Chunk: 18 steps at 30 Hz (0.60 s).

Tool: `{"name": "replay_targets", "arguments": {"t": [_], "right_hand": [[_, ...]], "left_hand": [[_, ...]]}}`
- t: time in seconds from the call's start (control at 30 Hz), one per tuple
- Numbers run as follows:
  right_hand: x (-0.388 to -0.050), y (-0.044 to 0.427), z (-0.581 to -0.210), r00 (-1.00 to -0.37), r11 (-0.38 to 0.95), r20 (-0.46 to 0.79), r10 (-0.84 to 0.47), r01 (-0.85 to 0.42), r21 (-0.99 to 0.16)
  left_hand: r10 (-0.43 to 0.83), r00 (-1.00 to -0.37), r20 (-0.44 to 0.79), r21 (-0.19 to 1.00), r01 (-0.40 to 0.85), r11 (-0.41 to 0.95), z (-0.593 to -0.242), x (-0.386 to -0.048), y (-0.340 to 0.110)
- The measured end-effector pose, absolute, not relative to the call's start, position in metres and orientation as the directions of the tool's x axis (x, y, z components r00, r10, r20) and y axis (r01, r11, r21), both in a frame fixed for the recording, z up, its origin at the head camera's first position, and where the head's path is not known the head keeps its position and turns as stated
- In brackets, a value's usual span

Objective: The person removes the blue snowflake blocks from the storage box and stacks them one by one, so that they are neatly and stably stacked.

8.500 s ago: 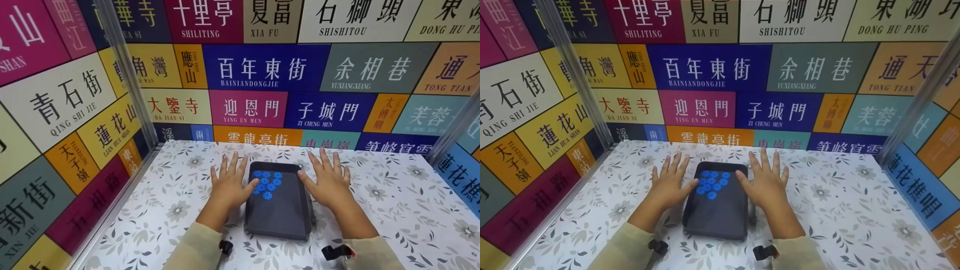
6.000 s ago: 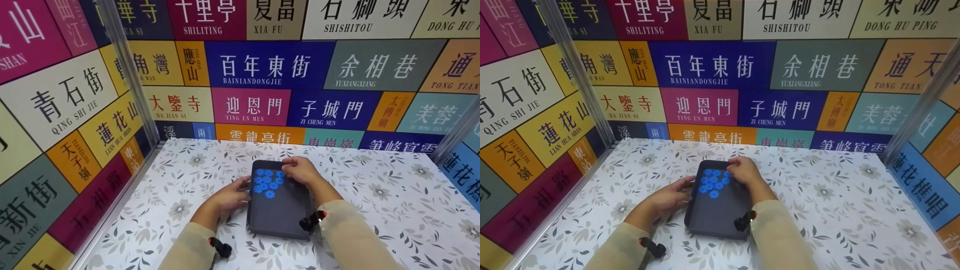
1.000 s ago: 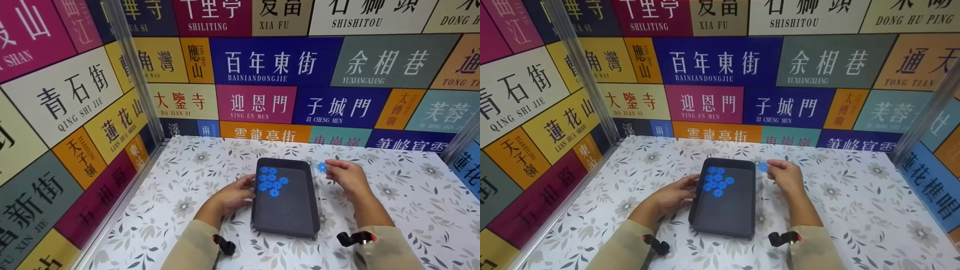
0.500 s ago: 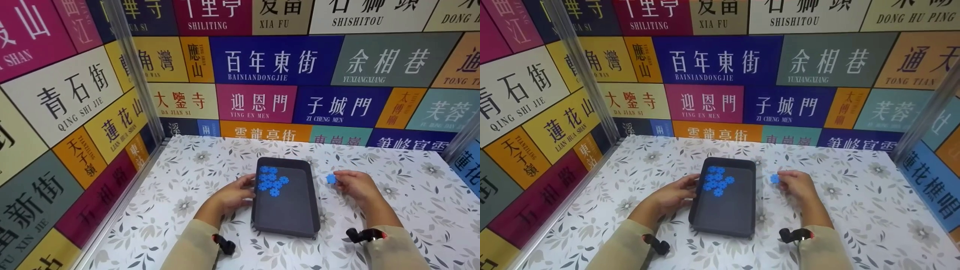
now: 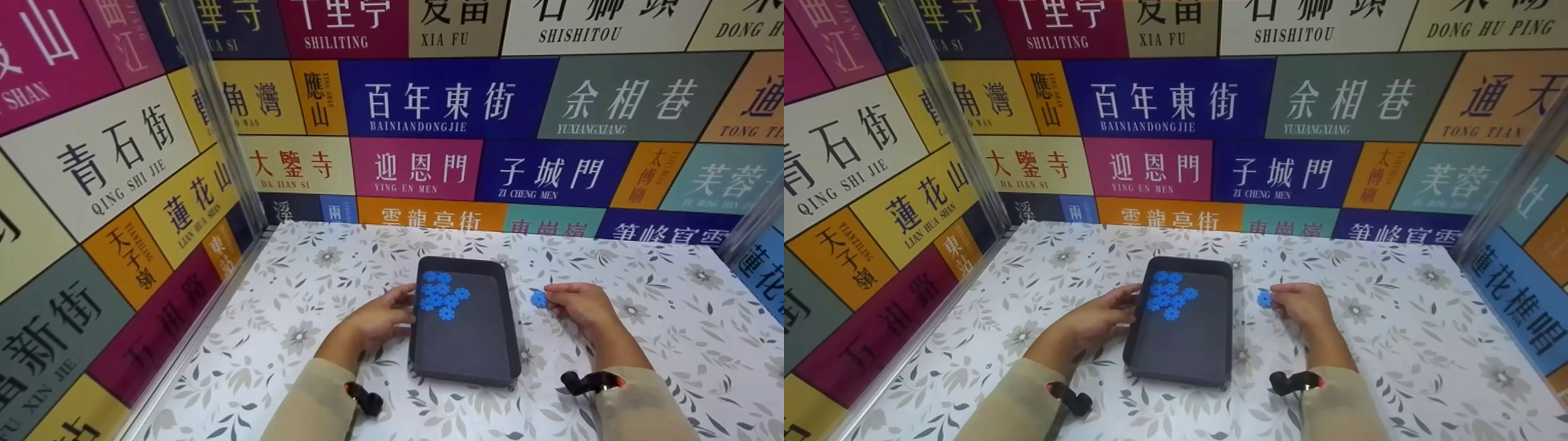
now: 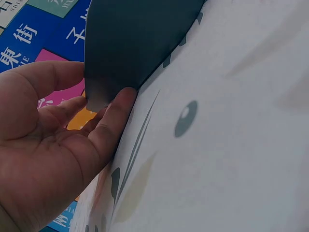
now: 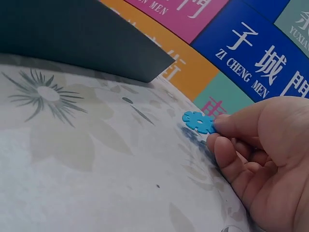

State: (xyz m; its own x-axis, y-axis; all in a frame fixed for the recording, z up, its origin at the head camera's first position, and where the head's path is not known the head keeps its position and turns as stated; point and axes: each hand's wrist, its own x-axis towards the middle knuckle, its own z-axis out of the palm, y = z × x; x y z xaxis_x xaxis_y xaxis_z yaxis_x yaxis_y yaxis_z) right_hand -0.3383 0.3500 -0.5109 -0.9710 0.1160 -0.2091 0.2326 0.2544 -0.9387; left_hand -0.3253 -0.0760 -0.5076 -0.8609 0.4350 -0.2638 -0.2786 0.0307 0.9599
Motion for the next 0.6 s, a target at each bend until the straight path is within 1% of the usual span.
{"name": "replay_targets", "arguments": {"t": [0.17, 0.33, 0.6], "right_hand": [[-0.340, 0.345, -0.513, -0.964, 0.332, -0.194, 0.185, 0.247, -0.910], [-0.342, 0.341, -0.515, -0.963, 0.399, -0.169, 0.211, 0.243, -0.884], [-0.341, 0.337, -0.514, -0.963, 0.404, -0.161, 0.217, 0.239, -0.883]], "left_hand": [[0.435, -0.863, -0.256, 0.962, -0.273, 0.024, -0.508, -0.325, -0.076], [0.453, -0.857, -0.248, 0.963, -0.270, 0.015, -0.508, -0.325, -0.076], [0.457, -0.852, -0.256, 0.962, -0.269, 0.038, -0.508, -0.325, -0.077]]}}
